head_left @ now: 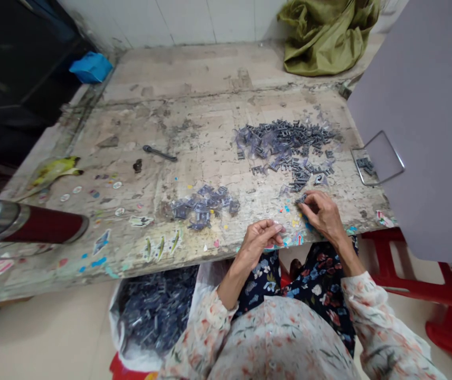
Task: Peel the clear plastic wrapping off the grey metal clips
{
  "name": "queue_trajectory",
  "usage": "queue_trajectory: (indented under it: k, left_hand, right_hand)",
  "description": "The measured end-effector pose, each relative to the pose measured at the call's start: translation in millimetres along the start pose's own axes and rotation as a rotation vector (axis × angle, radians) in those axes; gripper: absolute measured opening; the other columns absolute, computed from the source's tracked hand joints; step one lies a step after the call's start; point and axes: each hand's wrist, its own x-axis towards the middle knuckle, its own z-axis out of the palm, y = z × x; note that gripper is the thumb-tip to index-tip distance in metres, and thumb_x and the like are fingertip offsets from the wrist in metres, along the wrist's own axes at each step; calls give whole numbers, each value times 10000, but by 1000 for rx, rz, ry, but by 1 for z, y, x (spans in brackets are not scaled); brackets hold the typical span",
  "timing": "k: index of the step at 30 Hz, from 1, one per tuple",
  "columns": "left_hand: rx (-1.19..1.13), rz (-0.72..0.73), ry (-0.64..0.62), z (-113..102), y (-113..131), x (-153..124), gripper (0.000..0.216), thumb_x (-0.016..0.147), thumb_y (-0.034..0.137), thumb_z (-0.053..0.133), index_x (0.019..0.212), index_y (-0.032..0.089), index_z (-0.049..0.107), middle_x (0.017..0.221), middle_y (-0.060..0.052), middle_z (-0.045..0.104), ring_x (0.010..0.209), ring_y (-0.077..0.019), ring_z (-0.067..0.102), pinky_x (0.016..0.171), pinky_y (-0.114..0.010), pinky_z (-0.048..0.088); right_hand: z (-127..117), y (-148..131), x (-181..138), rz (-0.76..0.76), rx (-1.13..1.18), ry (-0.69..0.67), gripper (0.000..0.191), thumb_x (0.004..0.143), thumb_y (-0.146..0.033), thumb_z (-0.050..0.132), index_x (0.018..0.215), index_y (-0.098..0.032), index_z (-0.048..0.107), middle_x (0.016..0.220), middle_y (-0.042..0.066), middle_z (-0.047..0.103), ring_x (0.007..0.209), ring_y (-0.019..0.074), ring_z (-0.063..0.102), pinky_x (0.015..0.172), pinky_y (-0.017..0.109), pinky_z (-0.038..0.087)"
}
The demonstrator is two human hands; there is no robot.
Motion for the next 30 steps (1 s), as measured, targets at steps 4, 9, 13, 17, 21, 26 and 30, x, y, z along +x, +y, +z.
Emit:
queue_trajectory:
  k: [4,9,13,17,21,26,30]
  left_hand:
    - [-8,5,13,-1,-2,1,309,717,432,772,799,144,697,618,-21,679,533,-90,615,507,-171,378]
    - [4,19,17,-2,-5,1,294,740,424,759,817,147,699,637,-26,683,544,-89,615,512,-169,383]
    - [14,24,13,-1,-3,0,294,736,424,759,807,145,700,614,-22,671,537,-93,608,512,-177,383]
    - [7,10,21,0,-1,0,310,708,431,773,786,141,698,594,-20,667,529,-100,605,517,-190,384]
    - [0,0,23,1,0,-1,317,695,433,780,782,141,695,596,-17,673,533,-99,606,528,-193,385]
    - [-8,18,23,3,2,-2,324,691,438,784,775,138,697,594,-21,671,529,-101,597,521,-197,382]
    - [16,30,38,3,1,-3,318,705,441,775,782,142,699,592,-20,665,531,-106,602,499,-195,364]
  right_hand:
    - [4,-16,-10,51,70,-13,128,860,-302,618,927,-207,566,904,50,626,735,173,565,679,304,471]
    - [1,-25,-12,39,-20,-27,249,867,-283,602,1095,-186,581,965,80,634,771,197,584,716,326,480]
    - [0,-25,-14,71,0,-12,167,882,-263,583,1032,-192,604,918,62,662,734,188,604,716,322,487]
    - [0,-27,-15,79,62,-37,170,897,-234,540,1050,-196,604,981,80,640,856,206,614,781,337,497]
    - [0,-29,-14,61,80,-75,205,921,-210,479,1080,-190,607,1017,102,627,985,231,603,876,381,492]
    - [0,-27,-16,71,66,-44,218,940,-212,439,1054,-187,624,993,105,648,959,233,624,863,397,514]
    - [4,-30,-26,264,90,133,205,924,-315,524,1045,-193,633,951,85,681,787,207,655,726,361,556]
